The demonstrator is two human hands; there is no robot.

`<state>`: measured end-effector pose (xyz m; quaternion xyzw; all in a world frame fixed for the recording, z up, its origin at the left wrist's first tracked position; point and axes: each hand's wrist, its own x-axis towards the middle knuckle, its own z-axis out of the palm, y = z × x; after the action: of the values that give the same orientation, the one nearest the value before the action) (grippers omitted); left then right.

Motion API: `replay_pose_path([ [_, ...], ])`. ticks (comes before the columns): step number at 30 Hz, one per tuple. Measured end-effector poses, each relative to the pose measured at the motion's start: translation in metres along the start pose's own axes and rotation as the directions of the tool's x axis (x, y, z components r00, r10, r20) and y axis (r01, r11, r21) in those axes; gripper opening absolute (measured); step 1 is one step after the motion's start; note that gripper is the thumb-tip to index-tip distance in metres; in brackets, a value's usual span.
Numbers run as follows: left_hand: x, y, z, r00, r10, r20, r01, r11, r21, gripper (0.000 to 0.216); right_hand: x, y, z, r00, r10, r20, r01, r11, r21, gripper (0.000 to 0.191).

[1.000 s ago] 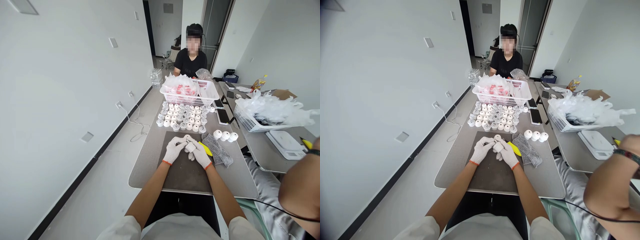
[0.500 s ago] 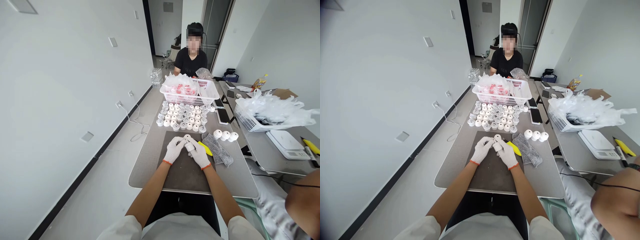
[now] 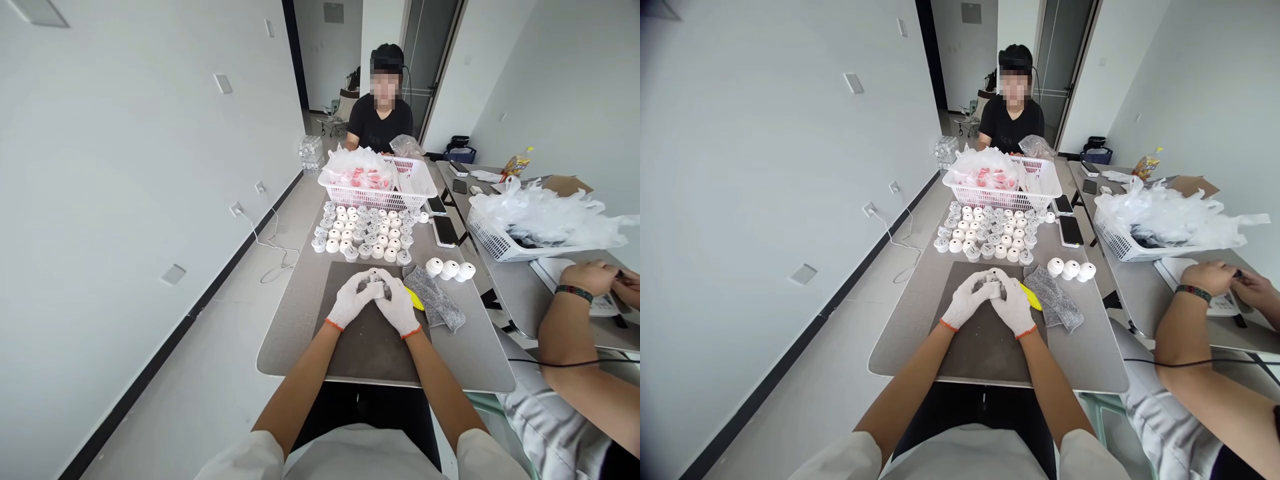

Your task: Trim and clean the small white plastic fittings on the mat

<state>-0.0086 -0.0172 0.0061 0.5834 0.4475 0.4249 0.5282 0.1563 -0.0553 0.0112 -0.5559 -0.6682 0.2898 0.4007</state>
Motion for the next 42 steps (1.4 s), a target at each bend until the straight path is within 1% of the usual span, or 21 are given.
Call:
replay_pose_path([
  [3,0.003,-0.007,0.001,0.999,0.014,-0.036,-0.017,0.996,-0.085,0.049,0.001,0.0,0.003,0.999,0.003,-0.032,-0.003,1.0,-0.015,0.035],
  [6,0.006,-0.015,0.003,0.993,0.11,-0.038,-0.114,0.985,-0.131,0.047,0.003,0.001,0.005,0.999,0.002,-0.049,-0.003,1.0,-0.016,0.036],
  [8,0.007,-0.019,0.003,0.984,0.177,-0.032,-0.18,0.972,-0.153,0.042,0.004,0.003,0.007,0.997,-0.01,-0.078,0.01,1.0,-0.007,0.037],
  [10,0.006,-0.019,0.003,0.973,0.225,-0.041,-0.229,0.963,-0.144,0.035,0.004,0.007,0.008,0.993,-0.027,-0.113,0.028,1.0,0.004,0.043],
  [14,0.005,-0.015,-0.001,0.951,0.301,-0.064,-0.305,0.951,-0.05,0.018,0.004,0.014,0.011,0.986,-0.058,-0.159,0.06,0.998,0.014,0.055],
  [16,0.004,-0.012,-0.003,0.95,0.308,-0.057,-0.311,0.95,-0.041,0.013,0.004,0.016,0.013,0.984,-0.085,-0.159,0.089,0.996,0.016,0.056],
  [18,0.003,-0.01,-0.003,0.955,0.293,-0.039,-0.295,0.954,-0.062,0.013,0.003,0.017,0.014,0.989,-0.079,-0.128,0.086,0.995,0.05,0.057],
  [21,0.002,-0.006,-0.002,0.967,0.254,-0.027,-0.255,0.965,-0.064,0.013,0.003,0.015,0.015,0.997,0.015,-0.077,0.003,0.973,0.232,0.058],
  [23,0.001,-0.004,0.0,0.978,0.204,-0.037,-0.206,0.976,-0.067,0.023,0.005,0.013,0.015,0.994,0.103,-0.043,-0.076,0.909,0.409,0.06],
  [24,0.0,-0.004,0.0,0.984,0.172,-0.047,-0.175,0.981,-0.078,0.032,0.006,0.011,0.015,0.989,0.148,-0.011,-0.123,0.86,0.495,0.062],
  [26,0.0,-0.004,0.0,0.991,0.112,-0.067,-0.119,0.987,-0.105,0.045,0.009,0.008,0.013,0.97,0.224,0.095,-0.233,0.741,0.63,0.066],
  [28,-0.001,-0.003,0.0,0.992,0.098,-0.085,-0.106,0.989,-0.1,0.044,0.012,0.005,0.009,0.941,0.263,0.213,-0.335,0.626,0.704,0.067],
  [29,-0.001,-0.003,0.0,0.991,0.101,-0.092,-0.109,0.99,-0.09,0.04,0.012,0.004,0.007,0.927,0.277,0.252,-0.371,0.586,0.72,0.067],
  [30,-0.001,-0.003,-0.001,0.99,0.108,-0.092,-0.115,0.99,-0.082,0.036,0.013,0.003,0.004,0.917,0.29,0.275,-0.396,0.56,0.728,0.068],
  [32,-0.002,-0.001,-0.001,0.99,0.124,-0.073,-0.131,0.987,-0.093,0.032,0.012,0.003,0.001,0.905,0.311,0.292,-0.42,0.536,0.732,0.07],
  [35,-0.004,0.003,0.0,0.986,0.164,-0.018,-0.165,0.982,-0.094,0.032,0.01,0.004,0.001,0.914,0.31,0.262,-0.396,0.536,0.746,0.064],
  [37,-0.005,0.006,0.0,0.983,0.181,-0.007,-0.181,0.982,-0.06,0.032,0.008,0.007,0.003,0.942,0.274,0.196,-0.323,0.569,0.756,0.057],
  [38,-0.006,0.008,0.0,0.983,0.183,-0.002,-0.183,0.982,-0.044,0.032,0.007,0.008,0.005,0.957,0.251,0.148,-0.274,0.605,0.747,0.056],
  [40,-0.007,0.01,-0.001,0.981,0.191,0.022,-0.19,0.981,-0.035,0.034,0.005,0.011,0.008,0.982,0.187,0.039,-0.165,0.724,0.67,0.055],
  [42,-0.007,0.01,-0.003,0.979,0.201,0.043,-0.199,0.979,-0.038,0.036,0.004,0.013,0.012,0.993,0.084,-0.083,-0.034,0.875,0.482,0.049],
])
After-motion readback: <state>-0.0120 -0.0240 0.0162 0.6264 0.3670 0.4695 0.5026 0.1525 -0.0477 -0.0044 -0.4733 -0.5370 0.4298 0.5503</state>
